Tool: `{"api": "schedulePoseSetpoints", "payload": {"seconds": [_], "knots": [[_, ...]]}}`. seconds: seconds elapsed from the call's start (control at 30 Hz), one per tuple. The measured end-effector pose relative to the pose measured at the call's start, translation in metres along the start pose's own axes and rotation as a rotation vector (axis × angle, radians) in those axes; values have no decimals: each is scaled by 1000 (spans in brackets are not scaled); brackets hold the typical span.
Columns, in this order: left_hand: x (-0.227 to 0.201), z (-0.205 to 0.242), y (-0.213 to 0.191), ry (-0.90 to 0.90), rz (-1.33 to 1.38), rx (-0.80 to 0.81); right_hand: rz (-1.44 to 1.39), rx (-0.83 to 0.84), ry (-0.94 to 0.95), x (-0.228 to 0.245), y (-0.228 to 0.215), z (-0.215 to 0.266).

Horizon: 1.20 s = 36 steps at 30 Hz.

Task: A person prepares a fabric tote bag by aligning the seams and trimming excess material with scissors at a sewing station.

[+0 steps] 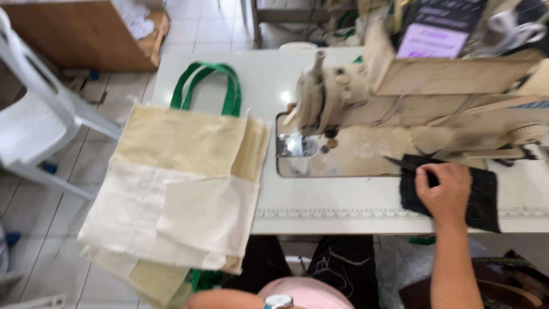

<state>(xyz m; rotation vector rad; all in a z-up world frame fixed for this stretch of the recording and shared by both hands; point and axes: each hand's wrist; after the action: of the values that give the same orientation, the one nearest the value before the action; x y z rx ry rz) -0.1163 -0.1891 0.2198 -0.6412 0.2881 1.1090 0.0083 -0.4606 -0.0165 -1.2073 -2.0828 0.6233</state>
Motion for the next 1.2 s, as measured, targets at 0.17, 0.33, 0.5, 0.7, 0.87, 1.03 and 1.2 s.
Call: {"api": "schedulePoseSetpoints", "payload": {"seconds": [0.17, 0.33, 0.5, 0.7, 0.87, 1.03, 1.2], "knots": [[54, 15, 20, -438, 148, 214, 90, -32, -196, -11, 2, 8], [199, 76, 121, 545, 230, -1197, 22, 56, -264, 1, 9, 28], [301, 59, 170, -1157, 65, -1606, -474, 153, -159, 154, 26, 6], [345, 29, 185, -835, 252, -1908, -869, 187, -186, 276, 71, -23], [208, 52, 155, 255, 469, -1793, -1084, 525, -343, 310, 53, -59], [194, 41, 169, 509, 251, -1672, -1167, 777, -399, 306, 43, -79], [250, 8, 215, -626, -207, -1807, -1187, 494, -337, 301, 59, -97]]}}
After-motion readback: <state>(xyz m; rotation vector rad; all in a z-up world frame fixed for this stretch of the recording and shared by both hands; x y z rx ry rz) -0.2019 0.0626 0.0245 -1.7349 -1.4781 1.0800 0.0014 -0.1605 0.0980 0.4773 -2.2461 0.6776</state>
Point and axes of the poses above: each hand's wrist, its own z-axis away from the middle knuckle, its own y-axis out of the palm, x = y × z, and after that the axes turned 6 degrees about -z, right-handed
